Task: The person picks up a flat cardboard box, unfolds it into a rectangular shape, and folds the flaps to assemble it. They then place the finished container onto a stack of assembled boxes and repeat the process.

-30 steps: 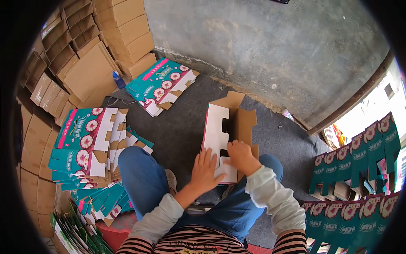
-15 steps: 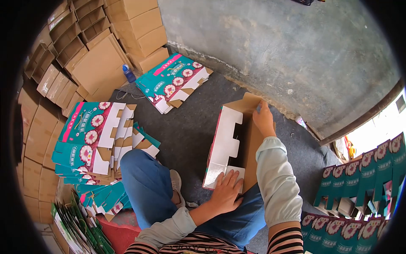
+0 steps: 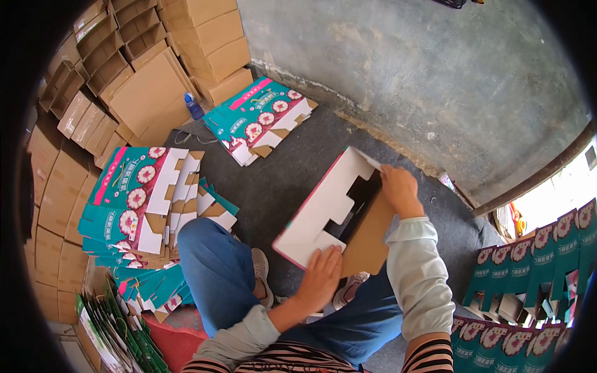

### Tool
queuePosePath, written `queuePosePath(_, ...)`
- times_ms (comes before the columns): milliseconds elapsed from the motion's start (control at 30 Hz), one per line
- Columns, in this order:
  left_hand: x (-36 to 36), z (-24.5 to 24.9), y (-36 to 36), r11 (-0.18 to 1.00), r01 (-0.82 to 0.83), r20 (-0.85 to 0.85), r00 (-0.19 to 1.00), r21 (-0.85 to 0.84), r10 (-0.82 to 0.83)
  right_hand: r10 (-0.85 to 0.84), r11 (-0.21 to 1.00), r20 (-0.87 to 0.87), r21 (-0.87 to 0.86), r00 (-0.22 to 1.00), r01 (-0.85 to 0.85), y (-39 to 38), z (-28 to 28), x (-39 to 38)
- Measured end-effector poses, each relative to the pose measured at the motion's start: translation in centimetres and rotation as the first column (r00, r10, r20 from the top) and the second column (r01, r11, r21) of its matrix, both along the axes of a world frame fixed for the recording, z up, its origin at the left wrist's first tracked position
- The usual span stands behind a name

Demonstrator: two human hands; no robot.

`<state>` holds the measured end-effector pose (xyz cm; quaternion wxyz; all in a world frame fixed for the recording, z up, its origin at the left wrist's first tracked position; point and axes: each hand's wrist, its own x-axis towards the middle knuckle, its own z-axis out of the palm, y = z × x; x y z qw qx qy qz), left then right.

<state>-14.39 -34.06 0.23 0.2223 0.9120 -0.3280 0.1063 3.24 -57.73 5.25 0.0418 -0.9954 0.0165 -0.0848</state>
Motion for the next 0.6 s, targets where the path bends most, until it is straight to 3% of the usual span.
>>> queuePosePath(133,1.6,1.1,5.4,0.999,0.054,-0.002,0.999,-0.001,-0.054,0.032,0.997,0.042,-0.072,0.999,-0.029,-0.2,1.3,-3.9)
queuePosePath(233,2.6,-0.1,8.5,0.999,-0.032,-0.036,0.999,0.042,0.034,0.137,0.990,-0.231,0.064,0.963,-0.126,-0.2,0.0,-4.9)
queuePosePath(333,2.8,-0.2,9.4,0.995,-0.079,-0.087,0.993,-0.061,0.074,0.176,0.984,-0.435,0.067,0.883,-0.163,2.2,2.5,-6.4)
queuePosePath(433,2.4,0.3,8.5,0.974,-0.134,-0.174,0.979,-0.183,0.102,0.250,0.961,-0.356,0.206,0.900,-0.186,0.9,0.8,-5.5)
queuePosePath(500,2.5,0.1,7.8,0.975,-0.152,-0.116,0.984,-0.161,0.134,0.194,0.916,-0.318,0.396,0.928,-0.055,-0.5,-1.8,-4.3)
queuePosePath(600,2.3,0.1,6.8,0.954,-0.207,-0.158,0.972,-0.216,0.175,0.203,0.728,-0.364,0.677,0.909,0.108,-2.1,-0.1,-4.5)
